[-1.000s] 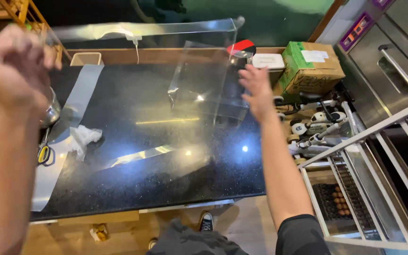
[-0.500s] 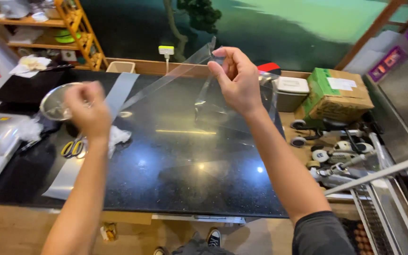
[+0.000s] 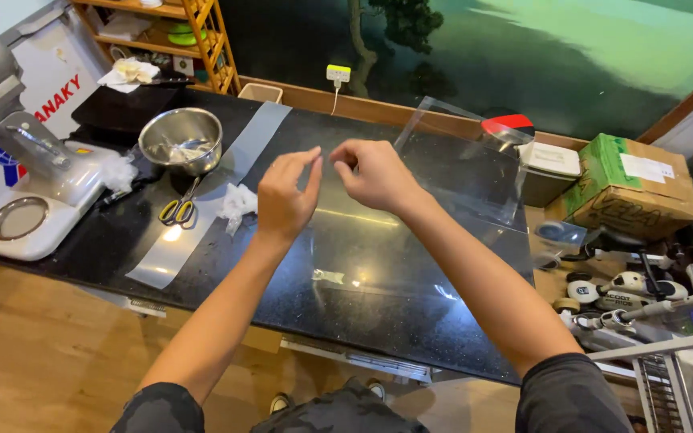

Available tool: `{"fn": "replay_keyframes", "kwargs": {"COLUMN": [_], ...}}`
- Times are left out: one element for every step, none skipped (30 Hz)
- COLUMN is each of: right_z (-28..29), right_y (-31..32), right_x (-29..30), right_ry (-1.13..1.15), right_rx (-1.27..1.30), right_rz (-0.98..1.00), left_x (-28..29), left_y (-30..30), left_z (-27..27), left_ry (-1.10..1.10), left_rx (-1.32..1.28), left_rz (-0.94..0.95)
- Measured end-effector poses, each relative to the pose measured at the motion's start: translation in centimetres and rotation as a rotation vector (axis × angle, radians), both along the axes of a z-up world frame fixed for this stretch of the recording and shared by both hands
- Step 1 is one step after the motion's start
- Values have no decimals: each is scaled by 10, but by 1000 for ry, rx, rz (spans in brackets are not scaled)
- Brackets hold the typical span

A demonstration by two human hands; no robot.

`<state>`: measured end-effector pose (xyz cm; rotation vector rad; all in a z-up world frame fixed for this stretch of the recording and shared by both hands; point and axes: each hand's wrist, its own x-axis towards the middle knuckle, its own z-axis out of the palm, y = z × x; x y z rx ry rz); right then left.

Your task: The person folds and aligns clear plastic sheets on a counter, presses the edges together, and uses small pieces of tape to seal the sides, forming a clear plastic pocket. They smooth the plastic flat and reposition the sheet while working.

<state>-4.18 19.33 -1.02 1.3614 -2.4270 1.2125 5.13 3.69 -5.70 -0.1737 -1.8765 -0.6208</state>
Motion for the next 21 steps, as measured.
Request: {"fn": "replay_keyframes", "kwargs": {"right_z": [-3, -5, -7, -7, -8, -8, -15, -22, -28, -23, -18, -14, -17, -19, -22, -26, -30, -32, -25, -21, -16], "right_y": [-3, -8, -12, -14, -15, -15, -16, -17, -17, -17, -17, -16, -18, -20, -22, -23, -24, -25, -25, -25, -25], "right_x": [3, 5, 7, 4, 1, -2, -11, -20, -29, -28, -26, -24, -26, -28, -30, -30, -30, -32, -33, -32, -32], "right_ry": [-6, -82, -157, -160, -222, -286, -290, -437, -584, -585, -693, -802, -804, -894, -984, -985, -939, -887, -883, -776, -669], "right_rx": [3, 68, 133, 134, 143, 153, 154, 161, 167, 165, 202, 239, 238, 293, 348, 342, 374, 405, 400, 383, 367], "right_rz": [5, -42, -89, -84, -64, -46, -42, -15, 14, 14, -46, -106, -105, -113, -122, -123, -133, -144, -147, -144, -140], "left_x": [0, 1, 1, -1, -2, -3, -6, -10, -13, -16, -18, -20, -18, -17, -16, -17, -19, -24, -27, -27, -28], "left_y": [-3, -6, -10, -12, -13, -14, -21, -27, -34, -40, -46, -51, -51, -51, -51, -48, -45, -42, -38, -33, -29], "left_z": [-10, -19, -28, -32, -35, -39, -46, -52, -59, -62, -65, -68, -66, -63, -61, -66, -71, -74, -70, -67, -65], "left_ry": [-6, -34, -62, -65, -139, -212, -215, -282, -349, -350, -390, -430, -432, -597, -766, -770, -774, -772, -771, -666, -561], "left_rx": [3, 2, 1, 2, 279, 557, 559, 623, 687, 685, 791, 898, 898, 1112, 1326, 1321, 1292, 1259, 1252, 1216, 1178], "left_rz": [5, -1, -8, -3, -185, -366, -362, -367, -372, -372, -528, -683, -681, -777, -868, -869, -840, -815, -820, -766, -711]}}
